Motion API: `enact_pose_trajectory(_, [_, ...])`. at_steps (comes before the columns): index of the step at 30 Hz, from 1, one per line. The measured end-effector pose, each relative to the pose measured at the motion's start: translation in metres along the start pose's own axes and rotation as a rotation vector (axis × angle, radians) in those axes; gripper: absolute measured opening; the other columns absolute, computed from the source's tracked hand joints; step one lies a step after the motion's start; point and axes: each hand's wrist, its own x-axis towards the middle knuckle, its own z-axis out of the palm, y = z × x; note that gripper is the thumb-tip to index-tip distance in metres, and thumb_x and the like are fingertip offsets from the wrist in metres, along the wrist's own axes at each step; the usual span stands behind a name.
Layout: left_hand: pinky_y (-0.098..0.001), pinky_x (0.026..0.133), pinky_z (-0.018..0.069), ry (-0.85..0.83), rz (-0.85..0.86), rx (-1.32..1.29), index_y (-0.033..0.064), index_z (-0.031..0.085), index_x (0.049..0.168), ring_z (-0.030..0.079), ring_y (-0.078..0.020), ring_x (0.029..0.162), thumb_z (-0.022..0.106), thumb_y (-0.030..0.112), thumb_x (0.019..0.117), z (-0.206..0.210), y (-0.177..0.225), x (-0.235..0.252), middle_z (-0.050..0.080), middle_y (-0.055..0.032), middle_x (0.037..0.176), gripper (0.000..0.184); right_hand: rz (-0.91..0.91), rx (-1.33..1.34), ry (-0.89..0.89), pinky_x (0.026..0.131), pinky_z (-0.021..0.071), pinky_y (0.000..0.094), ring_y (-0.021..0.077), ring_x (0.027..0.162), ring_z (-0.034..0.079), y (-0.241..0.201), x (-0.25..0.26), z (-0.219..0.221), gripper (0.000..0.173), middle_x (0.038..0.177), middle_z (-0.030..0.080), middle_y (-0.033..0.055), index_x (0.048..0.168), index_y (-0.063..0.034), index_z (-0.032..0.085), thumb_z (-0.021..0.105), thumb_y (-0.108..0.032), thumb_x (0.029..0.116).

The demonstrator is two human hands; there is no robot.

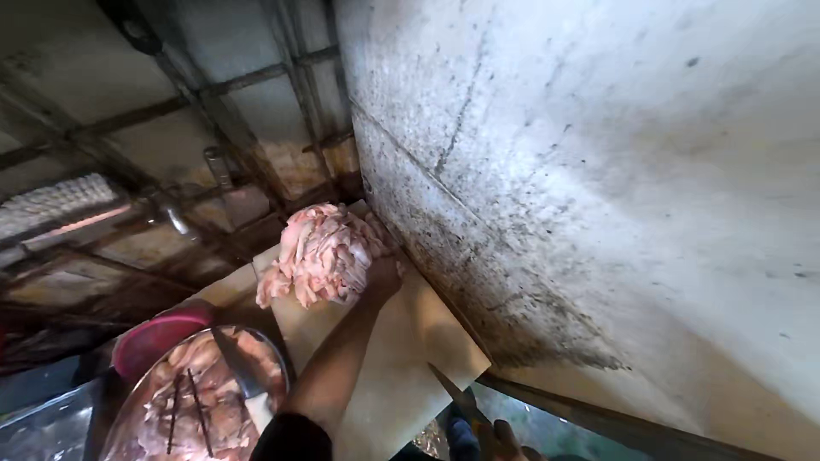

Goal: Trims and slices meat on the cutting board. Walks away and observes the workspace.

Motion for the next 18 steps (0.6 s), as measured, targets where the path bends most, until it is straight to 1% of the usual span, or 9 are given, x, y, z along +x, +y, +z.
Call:
enact_pose_trajectory(3, [-0.0567,0.090,0.0576,0.110,0.046,-0.532,0.0049,0.062,0.132,0.070,-0.0344,0.101,0.073,0.020,0.0927,0.000,-0.011,-0.041,0.070,-0.0204,0.115,0.043,-0.020,0.027,0.043,0.059,0.0577,0.0553,0.0406,0.074,0.071,0.011,0.001,0.001,0.028,0.107,0.071,0.0212,0.123,-0.0032,0.068,0.054,-0.009,0.0995])
enact_pose_trajectory(5, [-0.0462,0.075,0.0610,0.176,0.150,-0.829,0.0018,0.063,0.124,0.070,-0.0248,0.082,0.070,0.009,0.0921,0.004,-0.022,-0.072,0.071,-0.0146,0.097,0.033,-0.031,0.048,0.068,0.058,0.0576,0.0554,0.0404,0.072,0.071,0.018,0.001,0.001,0.027,0.106,0.072,0.0209,0.120,-0.0037,0.070,0.056,-0.008,0.0976])
enact_pose_trajectory(8, [-0.0406,0.077,0.0617,0.181,0.247,-1.083,0.0019,0.063,0.122,0.071,-0.0208,0.084,0.071,0.006,0.0891,0.016,-0.042,-0.110,0.073,-0.0110,0.097,0.034,-0.054,0.032,0.093,0.054,0.0570,0.0539,0.0391,0.068,0.071,0.023,0.001,0.000,0.024,0.104,0.072,0.0194,0.116,-0.0040,0.071,0.060,-0.007,0.0951])
enact_pose_trajectory(11, [-0.0373,0.081,0.0634,0.366,0.271,-0.907,0.0069,0.065,0.114,0.071,-0.0169,0.092,0.081,0.009,0.0832,0.025,-0.046,-0.144,0.072,-0.0056,0.104,0.035,-0.076,-0.017,0.148,0.050,0.0563,0.0521,0.0367,0.063,0.070,0.025,0.000,-0.001,0.020,0.100,0.072,0.0178,0.109,-0.0047,0.073,0.063,-0.006,0.0928])
enact_pose_trajectory(13, [-0.0369,0.096,0.0586,0.461,0.292,-0.545,0.0082,0.069,0.111,0.066,-0.0153,0.111,0.079,0.013,0.0855,0.047,-0.052,-0.160,0.068,-0.0046,0.117,0.028,-0.079,-0.028,0.168,0.049,0.0558,0.0512,0.0358,0.062,0.069,0.027,0.001,0.000,0.019,0.100,0.073,0.0165,0.109,-0.0060,0.075,0.062,-0.008,0.0943])
enact_pose_trajectory(14, [-0.0401,0.105,0.0541,0.447,0.301,-0.376,0.0099,0.072,0.114,0.061,-0.0185,0.124,0.074,0.015,0.0888,0.068,-0.061,-0.166,0.067,-0.0058,0.127,0.026,-0.078,-0.033,0.162,0.049,0.0558,0.0513,0.0357,0.062,0.070,0.028,0.000,0.000,0.021,0.101,0.073,0.0162,0.110,-0.0070,0.075,0.062,-0.008,0.0938])
enact_pose_trajectory(16, [-0.0460,0.121,0.0375,0.262,0.279,-0.170,0.0142,0.071,0.129,0.047,-0.0245,0.143,0.064,0.013,0.0925,0.109,-0.080,-0.189,0.059,-0.0065,0.146,0.037,-0.088,-0.040,0.114,0.050,0.0558,0.0524,0.0363,0.064,0.070,0.031,-0.001,-0.001,0.023,0.103,0.073,0.0167,0.113,-0.0081,0.075,0.063,-0.008,0.0928])
enact_pose_trajectory(17, [-0.0474,0.123,0.0330,0.205,0.267,-0.129,0.0142,0.072,0.129,0.045,-0.0270,0.145,0.062,0.012,0.0940,0.125,-0.087,-0.203,0.058,-0.0076,0.148,0.037,-0.092,-0.029,0.083,0.052,0.0561,0.0531,0.0369,0.066,0.070,0.033,-0.002,-0.001,0.025,0.105,0.072,0.0170,0.115,-0.0083,0.074,0.063,-0.009,0.0926])
enact_pose_trajectory(18, [-0.0477,0.123,0.0345,0.214,0.269,-0.121,0.0134,0.073,0.126,0.047,-0.0285,0.144,0.060,0.011,0.0951,0.137,-0.093,-0.216,0.060,-0.0088,0.146,0.034,-0.090,-0.010,0.062,0.053,0.0565,0.0538,0.0376,0.068,0.071,0.035,-0.001,0.000,0.026,0.107,0.072,0.0175,0.117,-0.0083,0.073,0.063,-0.010,0.0928])
